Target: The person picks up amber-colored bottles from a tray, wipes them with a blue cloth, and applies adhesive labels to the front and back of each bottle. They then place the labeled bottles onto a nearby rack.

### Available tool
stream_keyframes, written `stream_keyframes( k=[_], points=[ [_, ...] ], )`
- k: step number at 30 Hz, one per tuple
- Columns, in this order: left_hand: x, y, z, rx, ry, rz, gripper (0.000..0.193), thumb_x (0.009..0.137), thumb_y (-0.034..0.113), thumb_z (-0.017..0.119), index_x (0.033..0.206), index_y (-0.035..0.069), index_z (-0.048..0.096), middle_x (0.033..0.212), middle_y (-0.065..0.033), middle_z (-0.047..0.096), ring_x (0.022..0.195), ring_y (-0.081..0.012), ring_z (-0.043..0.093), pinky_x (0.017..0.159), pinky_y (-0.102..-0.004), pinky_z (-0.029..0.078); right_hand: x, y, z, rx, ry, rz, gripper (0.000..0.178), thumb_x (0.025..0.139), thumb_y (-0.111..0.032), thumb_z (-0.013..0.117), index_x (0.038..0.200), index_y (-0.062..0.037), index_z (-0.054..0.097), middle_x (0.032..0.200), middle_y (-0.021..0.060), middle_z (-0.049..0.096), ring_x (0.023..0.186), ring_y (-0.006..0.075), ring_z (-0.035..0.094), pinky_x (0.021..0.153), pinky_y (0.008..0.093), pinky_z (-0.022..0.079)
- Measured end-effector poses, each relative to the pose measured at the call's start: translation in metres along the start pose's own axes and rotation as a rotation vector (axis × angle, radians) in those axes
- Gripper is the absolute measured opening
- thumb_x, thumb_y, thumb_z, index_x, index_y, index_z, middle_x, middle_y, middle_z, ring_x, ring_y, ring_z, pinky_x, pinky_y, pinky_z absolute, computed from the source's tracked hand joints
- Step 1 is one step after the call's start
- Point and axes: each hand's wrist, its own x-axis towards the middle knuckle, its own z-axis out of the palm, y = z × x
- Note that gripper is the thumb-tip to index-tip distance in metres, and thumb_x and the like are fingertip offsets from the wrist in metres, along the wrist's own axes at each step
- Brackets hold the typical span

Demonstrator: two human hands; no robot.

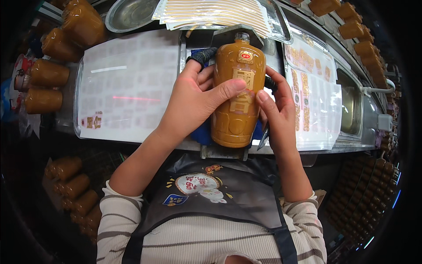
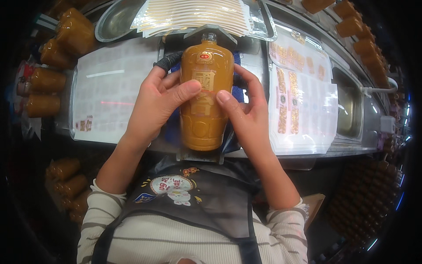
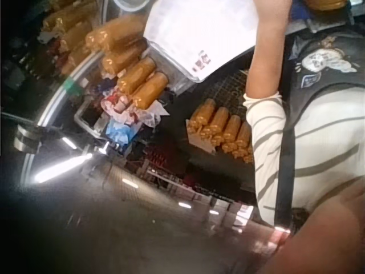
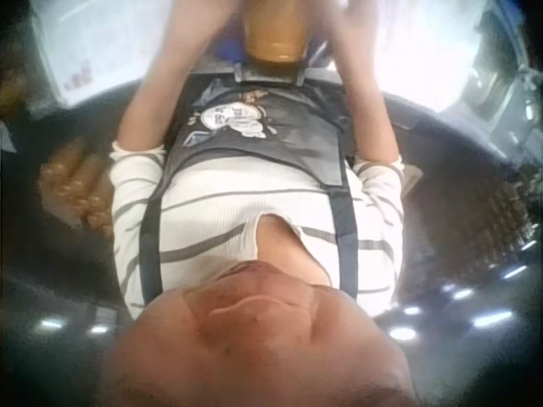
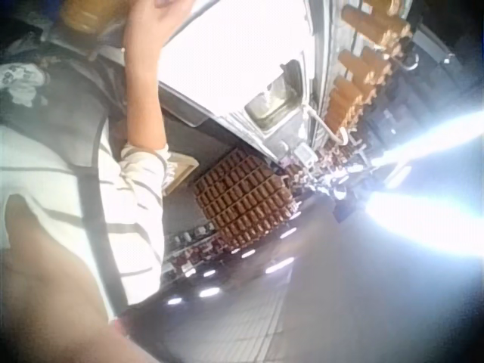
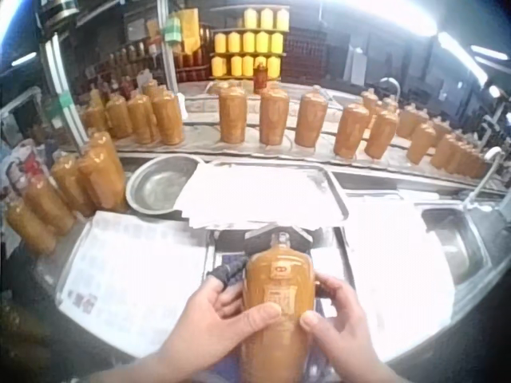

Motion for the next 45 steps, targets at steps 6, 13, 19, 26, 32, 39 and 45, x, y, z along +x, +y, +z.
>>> stream_keyframes(
  k=[6,13,19,26,32,39,45],
  points=[
    [-0.001,0.006,0.002,0.045,-0.059,0.024,0.054,0.086,0.014,0.079,0.121,-0.006,0.042,0.124,-0.0199,0.061,0.114,-0.0215,0.063,0.095,-0.0327,0.053,-0.006,0.001,0.0,-0.083,-0.024,-0.023,0.064,0.094,-0.013,0.067,0.148,0.0008,0.035,0.141,0.0175,0.047,0.095,0.0157,0.068,0.074,0.0215,0.056],
    [-0.013,-0.016,-0.018,-0.091,-0.024,-0.04,0.059,0.084,0.017,0.083,0.12,-0.007,0.043,0.134,-0.0241,0.055,0.126,-0.0237,0.054,0.104,-0.0349,0.047,-0.013,0.006,-0.005,0.014,-0.016,0.064,0.066,0.092,-0.012,0.067,0.148,0.0004,0.034,0.14,0.018,0.047,0.095,0.015,0.068,0.075,0.0226,0.056],
    [-0.023,-0.014,-0.013,0.074,-0.034,0.011,0.06,0.083,0.017,0.083,0.122,-0.007,0.045,0.143,-0.0259,0.048,0.136,-0.0253,0.045,0.114,-0.0381,0.036,-0.017,0.008,-0.004,-0.048,-0.052,0.019,0.069,0.091,-0.012,0.068,0.15,-0.0012,0.033,0.14,0.0184,0.048,0.094,0.0129,0.067,0.074,0.0213,0.055],
    [-0.023,-0.02,-0.015,0.111,-0.017,-0.007,0.085,0.081,0.015,0.084,0.148,-0.001,0.034,0.15,-0.0203,0.044,0.139,-0.0245,0.043,0.117,-0.0394,0.031,-0.012,0.008,-0.013,-0.004,0.028,0.153,0.054,0.093,-0.02,0.066,0.14,-0.0001,0.048,0.116,0.0136,0.061,0.067,0.0078,0.061,0.057,0.0211,0.049],
    [-0.026,-0.019,-0.001,0.174,-0.052,0.05,0.088,0.081,0.016,0.083,0.15,-0.001,0.03,0.149,-0.0192,0.044,0.139,-0.0235,0.041,0.118,-0.0386,0.029,0.021,0.001,-0.096,0.415,0.328,0.308,0.028,0.092,-0.022,0.062,0.114,-0.0032,0.063,0.094,0.007,0.063,0.073,0.0127,0.06,0.066,0.0263,0.05],
    [-0.026,-0.02,0.002,0.128,-0.047,0.073,0.08,0.082,0.011,0.081,0.146,-0.001,0.034,0.146,-0.0174,0.046,0.136,-0.0221,0.044,0.117,-0.0385,0.03,-0.007,-0.049,-0.006,-0.652,-0.133,-0.588,0.029,0.078,0.006,0.071,0.105,-0.0004,0.063,0.092,0.0101,0.064,0.077,0.0204,0.066,0.065,0.0289,0.052],
    [-0.024,-0.018,0.001,0.167,-0.054,0.008,0.083,0.08,0.009,0.082,0.147,-0.002,0.034,0.146,-0.0166,0.047,0.136,-0.0212,0.044,0.116,-0.0379,0.031,0.074,-0.076,0.002,-0.966,-0.035,-0.965,0.024,0.081,-0.002,0.076,0.104,0.0013,0.067,0.091,0.0119,0.07,0.079,0.0207,0.068,0.072,0.0288,0.054]
  ],
)
